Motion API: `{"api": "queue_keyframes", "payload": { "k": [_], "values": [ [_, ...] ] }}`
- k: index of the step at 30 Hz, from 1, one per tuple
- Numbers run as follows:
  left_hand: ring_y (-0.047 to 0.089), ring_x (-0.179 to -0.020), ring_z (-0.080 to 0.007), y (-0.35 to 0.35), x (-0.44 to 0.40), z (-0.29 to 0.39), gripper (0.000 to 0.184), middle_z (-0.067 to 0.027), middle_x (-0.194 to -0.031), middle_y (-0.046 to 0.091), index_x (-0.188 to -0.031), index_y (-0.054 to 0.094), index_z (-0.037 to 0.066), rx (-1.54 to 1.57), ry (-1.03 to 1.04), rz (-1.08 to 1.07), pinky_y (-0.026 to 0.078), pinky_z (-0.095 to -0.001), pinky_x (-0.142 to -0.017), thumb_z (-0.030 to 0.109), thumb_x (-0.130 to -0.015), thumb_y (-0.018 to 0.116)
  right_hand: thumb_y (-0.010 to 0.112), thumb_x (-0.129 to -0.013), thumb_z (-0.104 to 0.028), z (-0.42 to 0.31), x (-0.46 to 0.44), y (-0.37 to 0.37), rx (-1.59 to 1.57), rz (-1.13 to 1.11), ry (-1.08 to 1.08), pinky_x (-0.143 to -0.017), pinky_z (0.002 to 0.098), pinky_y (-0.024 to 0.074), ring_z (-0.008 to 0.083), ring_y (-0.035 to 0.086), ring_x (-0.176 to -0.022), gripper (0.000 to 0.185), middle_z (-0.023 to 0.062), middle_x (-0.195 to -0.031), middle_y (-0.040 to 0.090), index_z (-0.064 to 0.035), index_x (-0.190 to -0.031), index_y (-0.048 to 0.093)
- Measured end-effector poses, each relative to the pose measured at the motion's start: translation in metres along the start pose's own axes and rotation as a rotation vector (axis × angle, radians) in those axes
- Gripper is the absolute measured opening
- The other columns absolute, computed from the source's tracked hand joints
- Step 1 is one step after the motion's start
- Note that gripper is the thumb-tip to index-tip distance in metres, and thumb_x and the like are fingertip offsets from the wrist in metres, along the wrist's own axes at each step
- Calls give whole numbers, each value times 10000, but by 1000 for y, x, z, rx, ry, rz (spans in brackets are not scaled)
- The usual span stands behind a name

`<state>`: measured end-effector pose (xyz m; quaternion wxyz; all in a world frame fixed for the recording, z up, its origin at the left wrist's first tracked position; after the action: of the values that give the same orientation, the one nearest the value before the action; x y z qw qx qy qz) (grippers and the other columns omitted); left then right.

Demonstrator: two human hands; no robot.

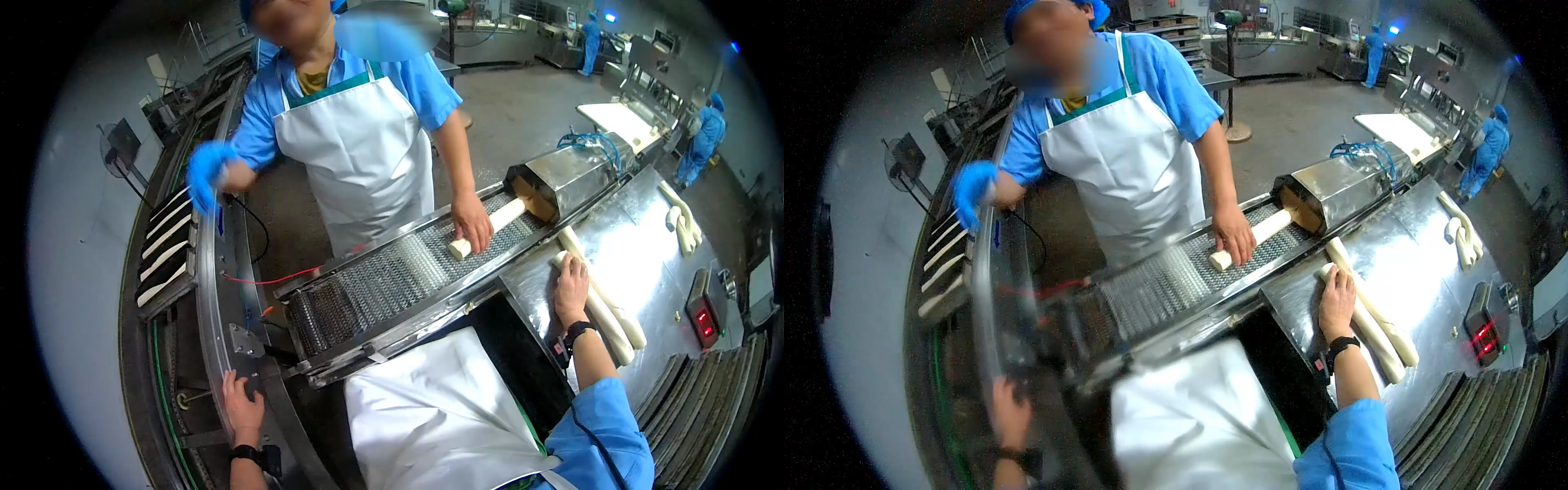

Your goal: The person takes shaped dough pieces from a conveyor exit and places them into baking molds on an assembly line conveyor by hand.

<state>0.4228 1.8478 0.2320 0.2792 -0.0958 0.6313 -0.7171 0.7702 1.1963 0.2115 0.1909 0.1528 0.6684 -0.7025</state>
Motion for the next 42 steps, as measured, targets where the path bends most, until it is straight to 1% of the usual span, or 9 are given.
{"api": "queue_keyframes", "payload": {
  "k": [9,16,18,20,21,25,28,34,42],
  "values": [
    [340,-1339,-375,6,4,-13,349,-206,-1341,453,-1042,567,2,6,18,22,307,-447,-1109,23,-703,648,673,-804,-305,-17,-2,-18,-54,-154,-8,-948,428,401,360,480,-1104,591,205,-1140,508,30,-1243,464],
    [332,-1346,-371,3,2,-14,341,-199,-1351,446,-1034,551,8,22,6,12,303,-451,-1110,25,-706,646,669,-808,-237,18,-30,8,-466,-455,254,-899,454,442,382,526,-1076,416,202,-1132,558,0,-1100,492],
    [331,-1347,-371,2,2,-13,334,-197,-1351,446,-1028,550,8,36,2,15,303,-451,-1110,26,-708,645,552,-886,-205,14,-22,17,-307,-540,280,-1025,458,375,395,430,-1256,415,231,-1329,473,11,-1230,471],
    [334,-1345,-371,-1,1,-11,326,-194,-1351,448,-1025,550,9,7,-6,13,306,-450,-1108,29,-713,641,407,-932,-162,-15,-17,24,244,-158,-124,-1136,476,233,379,255,-1399,490,233,-1493,297,-1,-1393,375],
    [334,-1345,-371,-2,0,-10,326,-194,-1351,448,-1025,550,9,8,-6,14,306,-450,-1108,29,-713,641,326,-933,-130,-35,-14,16,245,-344,-193,-1172,494,116,355,146,-1444,543,215,-1547,185,-17,-1463,296],
    [331,-1348,-367,1,3,-13,326,-194,-1359,446,-1033,550,7,3,-13,-12,311,-449,-1106,32,-719,633,363,-907,-126,-73,-15,22,86,-424,-410,-1158,437,206,355,283,-1400,520,235,-1485,323,65,-1391,362],
    [326,-1354,-361,9,0,-23,336,-194,-1366,442,-1050,547,9,1,-7,-6,312,-450,-1106,28,-725,632,384,-902,-102,-76,-25,46,91,-468,-319,-1110,430,308,389,339,-1360,513,292,-1440,356,115,-1366,356],
    [309,-1366,-358,10,4,-18,319,-185,-1388,420,-1073,543,10,-25,-28,-50,306,-451,-1110,25,-765,626,502,-822,-8,-86,-22,46,-101,-339,-98,-1138,431,259,410,308,-1371,606,345,-1449,290,155,-1367,294],
    [313,-1362,-362,-1,3,-10,316,-194,-1382,427,-1065,543,4,-30,-11,-31,301,-455,-1110,18,-759,621,385,-876,-95,-106,-24,36,-141,-223,-176,-1156,451,200,428,220,-1404,587,330,-1478,246,146,-1397,263]
  ]
}}
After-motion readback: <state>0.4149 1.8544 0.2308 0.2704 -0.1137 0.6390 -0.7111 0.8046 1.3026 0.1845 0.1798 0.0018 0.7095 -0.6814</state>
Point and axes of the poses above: each hand's wrist, its own x-axis away from the middle knuckle, its own y-axis out of the palm, z = x × y, the point moved 7 cm from there along -x, towards the middle knuckle
